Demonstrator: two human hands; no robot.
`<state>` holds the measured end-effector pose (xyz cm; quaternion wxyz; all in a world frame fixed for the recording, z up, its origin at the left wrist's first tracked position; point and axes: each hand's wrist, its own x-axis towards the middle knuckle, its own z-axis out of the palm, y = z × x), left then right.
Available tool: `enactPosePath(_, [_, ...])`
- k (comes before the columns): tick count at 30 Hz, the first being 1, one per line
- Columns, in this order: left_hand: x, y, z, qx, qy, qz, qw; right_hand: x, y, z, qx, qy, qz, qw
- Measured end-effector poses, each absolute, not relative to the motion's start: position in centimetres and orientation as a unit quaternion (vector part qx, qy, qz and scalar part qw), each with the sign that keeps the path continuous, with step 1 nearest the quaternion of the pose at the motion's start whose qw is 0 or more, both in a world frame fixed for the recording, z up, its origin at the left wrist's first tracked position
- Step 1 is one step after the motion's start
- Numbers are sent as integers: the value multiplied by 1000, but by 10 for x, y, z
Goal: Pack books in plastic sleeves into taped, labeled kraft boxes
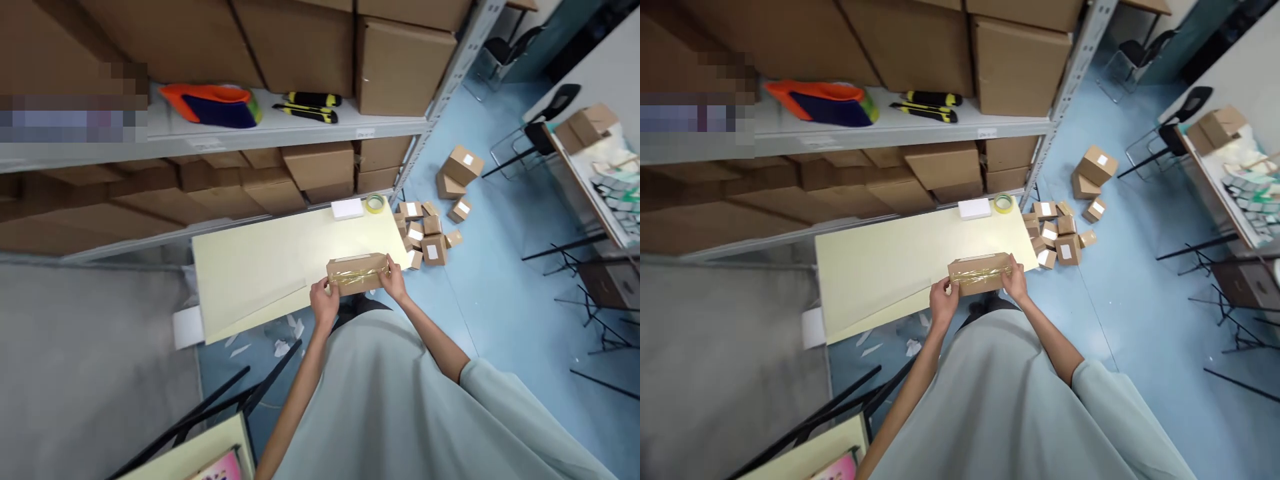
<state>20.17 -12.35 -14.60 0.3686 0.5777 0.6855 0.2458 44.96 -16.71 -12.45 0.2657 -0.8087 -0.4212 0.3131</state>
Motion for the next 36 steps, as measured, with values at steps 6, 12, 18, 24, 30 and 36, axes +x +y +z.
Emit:
enactPosePath(6, [255, -138, -130, 631, 597, 215, 446, 497, -244, -98, -839, -309, 290, 341])
enactPosePath(12, [293, -129, -113, 691, 541, 205, 433, 522, -272, -92, -870, -204, 242, 377])
enactPosePath(18, [378, -83, -96, 767, 509, 171, 352, 564, -251, -104, -856, -114, 227, 450])
enactPosePath(24, [508, -19, -72, 819, 458, 134, 320, 641, -221, -116, -792, -65, 285, 536])
enactPosePath(30, [635, 37, -59, 840, 410, 137, 328, 714, -185, -118, -748, -44, 323, 578])
enactPosePath(36, [674, 51, -64, 834, 393, 183, 342, 760, -164, -125, -710, -52, 414, 567])
